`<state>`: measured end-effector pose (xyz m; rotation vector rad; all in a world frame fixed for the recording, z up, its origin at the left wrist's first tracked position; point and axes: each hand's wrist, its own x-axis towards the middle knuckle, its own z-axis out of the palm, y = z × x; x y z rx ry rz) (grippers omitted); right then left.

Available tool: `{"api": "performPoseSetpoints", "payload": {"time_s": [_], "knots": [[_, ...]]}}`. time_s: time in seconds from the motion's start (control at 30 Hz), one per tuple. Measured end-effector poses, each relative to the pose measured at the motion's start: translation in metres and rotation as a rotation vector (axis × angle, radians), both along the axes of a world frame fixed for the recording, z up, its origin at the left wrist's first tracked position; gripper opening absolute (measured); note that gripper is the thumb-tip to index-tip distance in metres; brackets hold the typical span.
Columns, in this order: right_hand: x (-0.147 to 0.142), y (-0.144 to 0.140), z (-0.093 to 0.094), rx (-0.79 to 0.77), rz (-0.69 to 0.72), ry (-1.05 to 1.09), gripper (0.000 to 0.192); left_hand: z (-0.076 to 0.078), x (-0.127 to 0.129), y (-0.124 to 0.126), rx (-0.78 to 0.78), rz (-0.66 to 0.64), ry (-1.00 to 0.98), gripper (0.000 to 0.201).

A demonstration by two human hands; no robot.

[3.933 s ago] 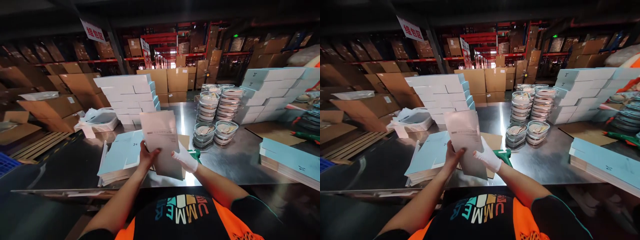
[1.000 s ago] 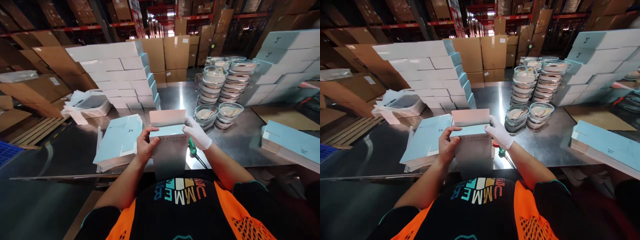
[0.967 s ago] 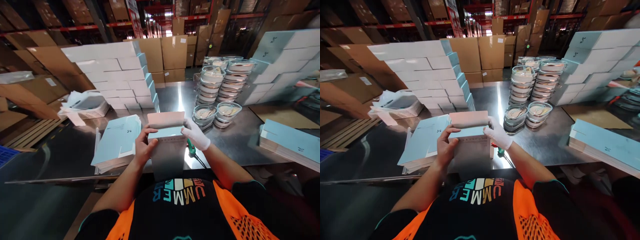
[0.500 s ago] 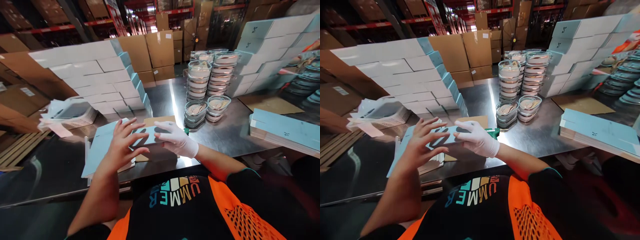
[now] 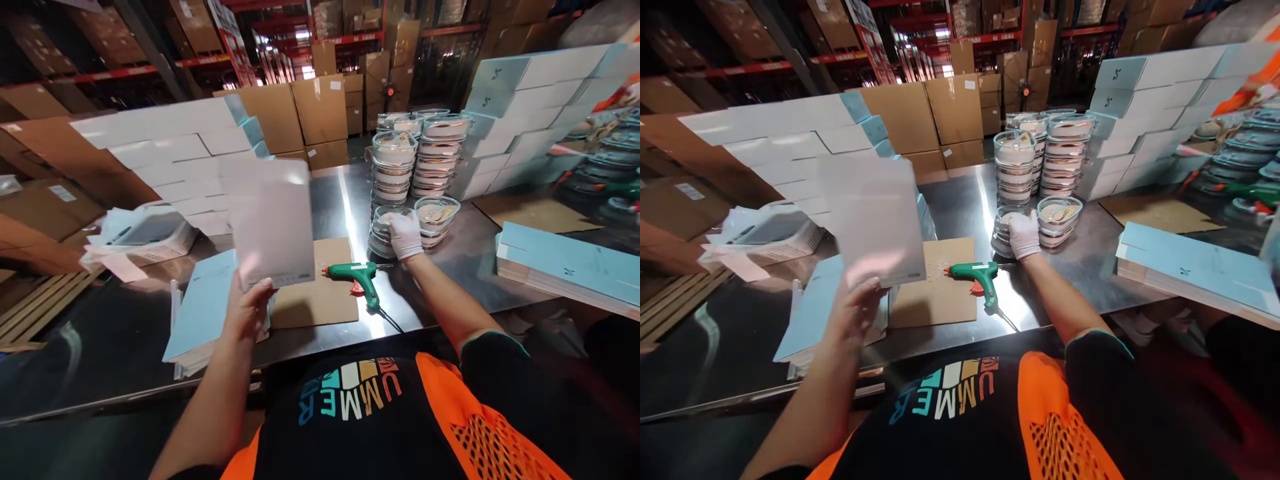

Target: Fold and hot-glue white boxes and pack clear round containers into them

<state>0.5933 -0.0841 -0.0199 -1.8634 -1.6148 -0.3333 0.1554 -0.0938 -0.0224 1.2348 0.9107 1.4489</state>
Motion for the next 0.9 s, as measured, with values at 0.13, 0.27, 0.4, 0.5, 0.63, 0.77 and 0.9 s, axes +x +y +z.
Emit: {"api": "performPoseSetpoints", "payload": {"time_s": [0.13, 0.27, 0.4, 0.5, 0.63, 0.77, 0.9], "knots": [[0.01, -0.018, 0.02, 0.199, 0.021, -0.004, 0.021, -0.027, 0.051, -0.017, -0.258, -0.363, -0.132, 0.064], [0.002, -0.035, 0.019, 0.36, 0.158, 0.027, 0.02, -0.023, 0.121, -0.01, -0.305, -0.664, -0.253, 0.045], [-0.009, -0.055, 0.003, 0.471, 0.164, 0.102, 0.021, -0.021, 0.192, 0.006, -0.347, -0.876, -0.405, 0.055], [-0.002, -0.069, 0.006, 0.566, 0.055, 0.19, 0.03, -0.032, 0.213, 0.01, -0.388, -0.934, -0.403, 0.064], [0.012, -0.091, 0.044, 0.738, -0.089, 0.404, 0.034, -0.055, 0.186, 0.009, -0.321, -0.764, -0.336, 0.081], [0.004, -0.122, 0.098, 0.894, 0.147, 0.43, 0.033, -0.07, 0.125, 0.016, -0.211, -0.418, -0.176, 0.104], [-0.033, -0.137, 0.141, 0.517, 0.652, 0.415, 0.029, -0.086, 0.068, 0.015, -0.174, -0.259, -0.046, 0.113]]}}
